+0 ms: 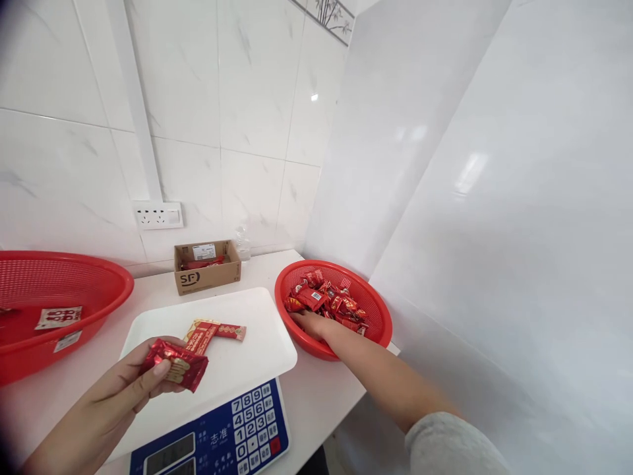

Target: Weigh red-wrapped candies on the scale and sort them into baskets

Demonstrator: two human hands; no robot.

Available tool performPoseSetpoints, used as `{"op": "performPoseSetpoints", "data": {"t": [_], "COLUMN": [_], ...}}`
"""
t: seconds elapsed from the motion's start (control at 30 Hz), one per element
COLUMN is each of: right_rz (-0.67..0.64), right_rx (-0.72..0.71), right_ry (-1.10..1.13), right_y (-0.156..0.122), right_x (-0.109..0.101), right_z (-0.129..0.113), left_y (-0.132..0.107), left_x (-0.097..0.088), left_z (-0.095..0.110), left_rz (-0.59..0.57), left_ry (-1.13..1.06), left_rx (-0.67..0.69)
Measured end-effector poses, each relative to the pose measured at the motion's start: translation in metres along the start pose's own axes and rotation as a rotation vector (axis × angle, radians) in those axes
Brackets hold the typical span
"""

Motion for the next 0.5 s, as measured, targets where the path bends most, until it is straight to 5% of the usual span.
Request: {"op": "performPoseSetpoints", "data": {"t": [0.2, 0.5], "right_rz": [0.086, 0.263], "right_rx": [-0.06, -0.184], "right_ry": [0.017, 0.101], "right_y": [-0.003, 0.007], "right_x": [0.001, 0.001], "right_z": [-0.006, 0.008], "left_y": [0.0, -0.001], "left_x": [0.003, -0.002], "left_z": [0.0, 0.005], "left_rz": [-0.02, 0.161], "left_ry": [0.022, 0.054], "left_rx": [0.022, 0.01]}}
Point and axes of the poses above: each hand's wrist, its own y-axis towards the middle knuckle, its own x-axis out of the palm, z = x × y, the point moved 4 cm from there along y, towards the middle knuckle, and after that the axes turned 7 degrees about z, right-handed, at the moved point
